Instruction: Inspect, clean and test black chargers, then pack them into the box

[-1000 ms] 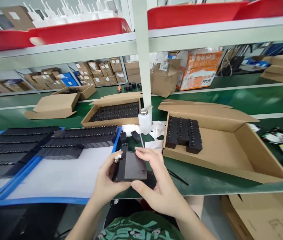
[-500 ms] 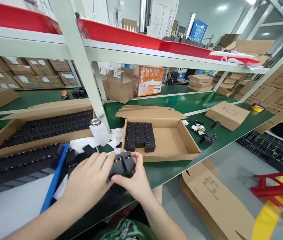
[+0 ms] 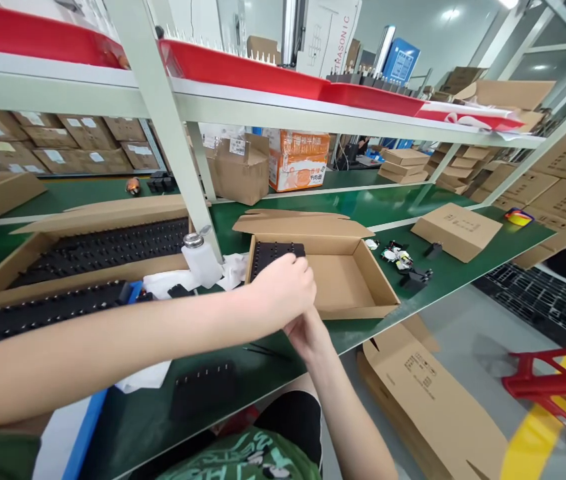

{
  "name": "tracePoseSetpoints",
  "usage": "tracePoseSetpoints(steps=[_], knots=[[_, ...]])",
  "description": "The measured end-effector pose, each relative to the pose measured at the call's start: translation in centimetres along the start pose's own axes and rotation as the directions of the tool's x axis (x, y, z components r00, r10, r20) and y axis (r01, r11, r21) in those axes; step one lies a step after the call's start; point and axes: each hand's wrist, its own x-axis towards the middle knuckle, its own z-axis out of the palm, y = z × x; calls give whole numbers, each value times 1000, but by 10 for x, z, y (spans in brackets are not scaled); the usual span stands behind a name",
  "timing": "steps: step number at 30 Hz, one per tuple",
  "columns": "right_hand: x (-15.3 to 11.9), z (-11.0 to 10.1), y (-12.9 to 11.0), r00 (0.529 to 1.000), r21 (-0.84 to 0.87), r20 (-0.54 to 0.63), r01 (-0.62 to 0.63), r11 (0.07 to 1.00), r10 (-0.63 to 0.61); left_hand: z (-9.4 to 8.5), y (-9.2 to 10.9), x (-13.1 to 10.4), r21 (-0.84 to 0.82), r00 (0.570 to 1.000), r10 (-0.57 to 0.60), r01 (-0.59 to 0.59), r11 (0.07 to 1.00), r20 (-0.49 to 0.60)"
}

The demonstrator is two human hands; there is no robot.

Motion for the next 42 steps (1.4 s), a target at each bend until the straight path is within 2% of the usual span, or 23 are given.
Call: tracePoseSetpoints(steps=[3,5,7,9,12,14,17,20,23,26,29,35,37,38,40,42], knots=[[16,-11,-19,999,-97,-9,31,995,-32,-39,-12,16,82,988,56,-69,994,146],[27,-24,-36,998,-210,-4,61,976,-63,-66,-29,10,147,977,57,-88,985,205],[38,-37,-55,996,-370,28,93,924,-88,-85,-49,-14,323,980,0,-65,944,198],[48,-44,-69,993,-549,102,110,829,-64,-92,-69,-54,414,997,-45,13,910,67],[61,-42,-77,968,-763,234,128,633,87,-82,-91,-124,398,993,-83,108,911,-79],[70,-33,-76,939,-853,285,156,498,194,-70,-99,-168,355,979,-176,202,913,-107],[83,-20,-71,893,-928,314,217,303,322,-56,-101,-223,286,926,-347,376,881,-150],[93,-12,-67,857,-955,295,273,114,422,-47,-97,-262,214,865,-475,501,839,-162],[100,-6,-64,851,-952,242,300,-53,466,-40,-92,-286,156,825,-537,562,812,-177],[103,-3,-59,847,-934,199,316,-166,492,-30,-87,-298,88,783,-596,615,783,-177],[102,-2,-48,841,-913,213,353,-205,498,-20,-84,-304,-3,725,-673,680,733,-146],[89,-5,-34,868,-895,298,399,-200,398,-3,-82,-308,-158,677,-709,692,704,-197],[87,-9,-35,860,-888,336,425,-177,383,2,-76,-303,-245,619,-761,720,649,-196],[86,-11,-36,854,-884,353,438,-161,382,5,-72,-298,-309,570,-800,739,599,-188],[85,-17,-38,842,-882,378,453,-126,384,9,-62,-288,-470,430,-892,764,443,-141],[86,-24,-38,839,-888,388,452,-91,381,14,-54,-279,-626,301,-951,729,278,-73]])
